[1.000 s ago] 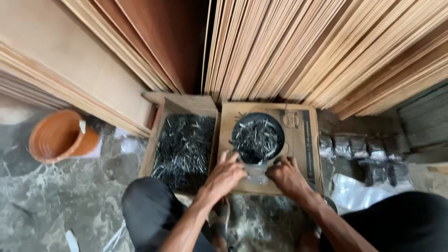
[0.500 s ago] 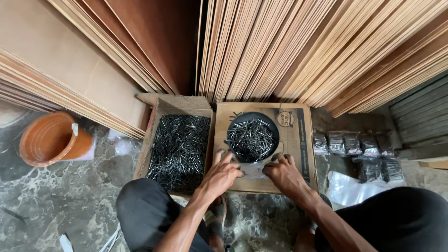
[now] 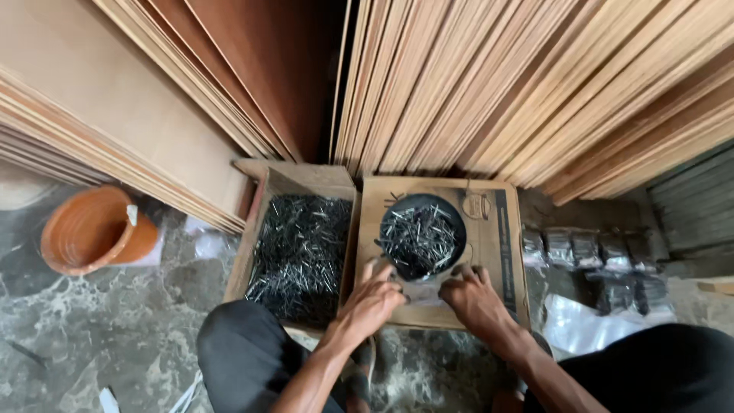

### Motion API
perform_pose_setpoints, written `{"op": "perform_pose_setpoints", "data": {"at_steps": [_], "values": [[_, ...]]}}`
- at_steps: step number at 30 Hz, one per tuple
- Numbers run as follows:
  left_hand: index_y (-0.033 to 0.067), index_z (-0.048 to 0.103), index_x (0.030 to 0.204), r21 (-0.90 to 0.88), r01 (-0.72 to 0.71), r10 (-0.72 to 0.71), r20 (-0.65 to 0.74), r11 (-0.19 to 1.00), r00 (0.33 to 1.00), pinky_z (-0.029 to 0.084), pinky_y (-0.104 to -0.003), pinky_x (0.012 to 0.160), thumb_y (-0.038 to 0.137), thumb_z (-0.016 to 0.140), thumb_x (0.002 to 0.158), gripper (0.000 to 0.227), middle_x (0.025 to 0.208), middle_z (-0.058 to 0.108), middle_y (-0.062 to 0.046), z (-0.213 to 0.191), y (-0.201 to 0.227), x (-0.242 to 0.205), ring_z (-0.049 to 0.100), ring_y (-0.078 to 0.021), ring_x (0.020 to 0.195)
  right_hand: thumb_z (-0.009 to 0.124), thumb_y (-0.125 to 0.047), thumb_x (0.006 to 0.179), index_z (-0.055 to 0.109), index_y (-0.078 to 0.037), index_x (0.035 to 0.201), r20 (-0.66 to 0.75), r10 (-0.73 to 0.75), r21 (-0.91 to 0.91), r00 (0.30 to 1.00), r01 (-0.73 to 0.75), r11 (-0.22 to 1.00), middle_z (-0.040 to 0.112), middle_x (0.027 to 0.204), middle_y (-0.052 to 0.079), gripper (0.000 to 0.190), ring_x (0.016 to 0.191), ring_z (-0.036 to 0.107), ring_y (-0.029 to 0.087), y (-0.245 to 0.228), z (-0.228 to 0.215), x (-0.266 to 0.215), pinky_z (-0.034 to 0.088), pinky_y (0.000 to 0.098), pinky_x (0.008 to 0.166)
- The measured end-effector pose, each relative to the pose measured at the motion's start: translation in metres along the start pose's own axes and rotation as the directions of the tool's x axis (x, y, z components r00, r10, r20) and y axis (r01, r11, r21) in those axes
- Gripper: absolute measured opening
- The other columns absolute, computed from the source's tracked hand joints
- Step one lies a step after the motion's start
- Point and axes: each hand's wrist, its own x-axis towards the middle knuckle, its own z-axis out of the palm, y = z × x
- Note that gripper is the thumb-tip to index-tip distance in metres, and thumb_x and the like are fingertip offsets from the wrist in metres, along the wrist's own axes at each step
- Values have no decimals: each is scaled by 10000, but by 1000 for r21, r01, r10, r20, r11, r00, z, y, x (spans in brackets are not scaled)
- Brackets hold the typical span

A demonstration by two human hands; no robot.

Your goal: The person sits on the floor and packs nails from a black bowl into small plastic bags. They use their hands to scoop nails and place them into the bags, then set the filled bags aside.

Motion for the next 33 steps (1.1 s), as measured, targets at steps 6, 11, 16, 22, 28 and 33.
{"op": "perform_pose_setpoints", "data": {"at_steps": [6,11,16,22,28,33], "values": [[100,705,851,36,-52,54,-41,998,998,206,-512,1016,-2,629,760,157,888,676,-74,33,-20,2,479,-218,1020,559,-162,857,665,-33,888,-142,55,664,988,54,746,701,854,145,170,678,731,225,-11,-50,4,677,203,545],[75,689,842,18,-69,69,-5,997,998,209,-528,1029,56,557,826,134,922,644,-81,27,-14,1,446,-236,1052,552,-217,849,580,-80,1078,-71,364,540,929,-270,797,605,1069,118,269,731,657,190,13,-16,46,568,297,665],[83,671,780,79,-153,159,-71,985,985,232,-516,998,76,603,796,71,824,642,-51,28,-17,3,440,-242,1018,519,-282,874,392,-86,1275,105,296,120,949,-308,944,482,1263,80,463,1244,386,237,10,17,74,253,392,1120],[70,690,839,29,-99,101,-68,995,993,216,-503,998,73,592,817,101,865,651,-71,33,-20,2,446,-232,1027,530,-354,874,552,-111,1118,-15,347,203,938,-337,919,623,1037,106,344,1000,586,244,13,18,83,375,395,989],[103,696,831,50,-109,113,-83,993,990,203,-489,995,99,622,806,78,833,667,-33,34,-24,3,444,-219,1013,482,-360,903,479,-81,1161,63,269,-9,961,-269,963,625,944,76,380,871,589,192,11,13,87,314,378,1031],[92,696,808,42,-126,130,-94,991,987,247,-521,984,50,588,808,116,839,666,-77,35,-23,0,477,-237,957,581,-179,873,582,-95,1137,64,499,457,864,-470,755,658,893,92,277,461,540,81,7,-7,84,441,162,331]]}}
